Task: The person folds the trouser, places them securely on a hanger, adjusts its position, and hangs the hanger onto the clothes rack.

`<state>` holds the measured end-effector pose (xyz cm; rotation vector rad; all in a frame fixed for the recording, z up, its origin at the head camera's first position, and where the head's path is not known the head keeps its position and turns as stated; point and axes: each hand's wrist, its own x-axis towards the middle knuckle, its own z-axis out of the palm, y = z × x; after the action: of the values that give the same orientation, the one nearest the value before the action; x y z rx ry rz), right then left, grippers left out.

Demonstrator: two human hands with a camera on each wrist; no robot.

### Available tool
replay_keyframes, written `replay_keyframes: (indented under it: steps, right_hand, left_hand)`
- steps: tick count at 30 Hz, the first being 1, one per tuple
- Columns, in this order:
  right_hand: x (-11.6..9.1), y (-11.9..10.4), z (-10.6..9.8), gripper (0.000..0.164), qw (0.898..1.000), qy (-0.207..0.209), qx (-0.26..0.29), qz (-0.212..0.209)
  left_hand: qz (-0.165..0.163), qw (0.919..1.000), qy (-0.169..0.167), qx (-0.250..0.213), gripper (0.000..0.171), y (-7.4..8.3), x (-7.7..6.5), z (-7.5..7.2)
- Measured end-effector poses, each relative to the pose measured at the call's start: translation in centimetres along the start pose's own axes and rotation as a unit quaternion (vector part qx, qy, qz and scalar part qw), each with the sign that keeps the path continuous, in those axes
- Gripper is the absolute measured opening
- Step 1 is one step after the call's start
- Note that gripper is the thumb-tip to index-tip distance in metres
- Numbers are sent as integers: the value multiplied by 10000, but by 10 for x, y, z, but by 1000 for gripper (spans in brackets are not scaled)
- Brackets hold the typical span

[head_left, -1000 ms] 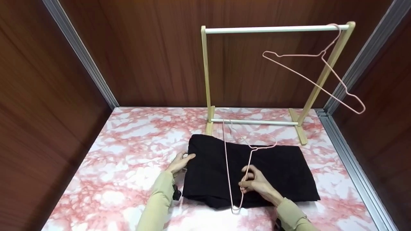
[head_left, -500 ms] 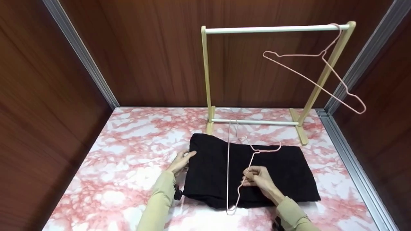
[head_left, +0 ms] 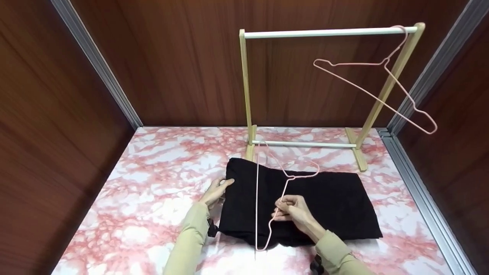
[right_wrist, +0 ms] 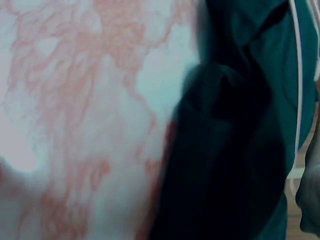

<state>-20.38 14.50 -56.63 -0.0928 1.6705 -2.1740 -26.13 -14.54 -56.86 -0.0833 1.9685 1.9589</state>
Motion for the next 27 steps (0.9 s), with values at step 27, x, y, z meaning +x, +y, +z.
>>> replay_keyframes:
  steps: [27]
  right_hand:
    - [9,-7,-16,12,9946,532,-891,44]
  left_hand:
    - [689,9976,117,-1,26,16,-2,19]
